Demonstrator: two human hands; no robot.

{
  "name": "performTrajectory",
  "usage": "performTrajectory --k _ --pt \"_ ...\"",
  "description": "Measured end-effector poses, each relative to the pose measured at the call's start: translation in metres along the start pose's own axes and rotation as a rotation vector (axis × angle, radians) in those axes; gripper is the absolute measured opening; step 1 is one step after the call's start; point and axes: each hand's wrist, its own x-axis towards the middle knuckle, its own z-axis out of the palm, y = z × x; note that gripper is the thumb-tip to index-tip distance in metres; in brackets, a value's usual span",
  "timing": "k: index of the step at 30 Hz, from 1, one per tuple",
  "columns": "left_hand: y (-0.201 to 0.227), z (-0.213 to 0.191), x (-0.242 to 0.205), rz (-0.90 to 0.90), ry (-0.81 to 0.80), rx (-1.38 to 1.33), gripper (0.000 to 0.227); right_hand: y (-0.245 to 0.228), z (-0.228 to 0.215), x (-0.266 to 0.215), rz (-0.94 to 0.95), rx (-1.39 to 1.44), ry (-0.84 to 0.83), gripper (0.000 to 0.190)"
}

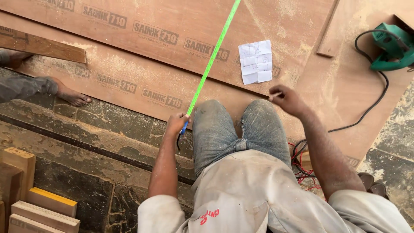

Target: The recorder uses a measuring tape and pen to mark dimensions on sheets of plywood and consults a technical drawing.

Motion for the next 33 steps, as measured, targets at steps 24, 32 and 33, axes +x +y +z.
performTrajectory --k 24,32,33 --pt "0.121 0.055 0.129 -0.010 0.237 0.071 0.029 -0.047 0.031 0.134 0.113 -0.419 -0.166 0.044" --pt "0.117 0.057 0.128 -0.062 0.214 0.037 0.030 -0.137 0.063 0.239 -0.054 -0.573 -0.191 0.060" --pt "0.114 0.058 0.131 -0.048 0.212 0.042 0.030 -0.138 0.070 0.249 -0.061 -0.581 -0.192 0.064"
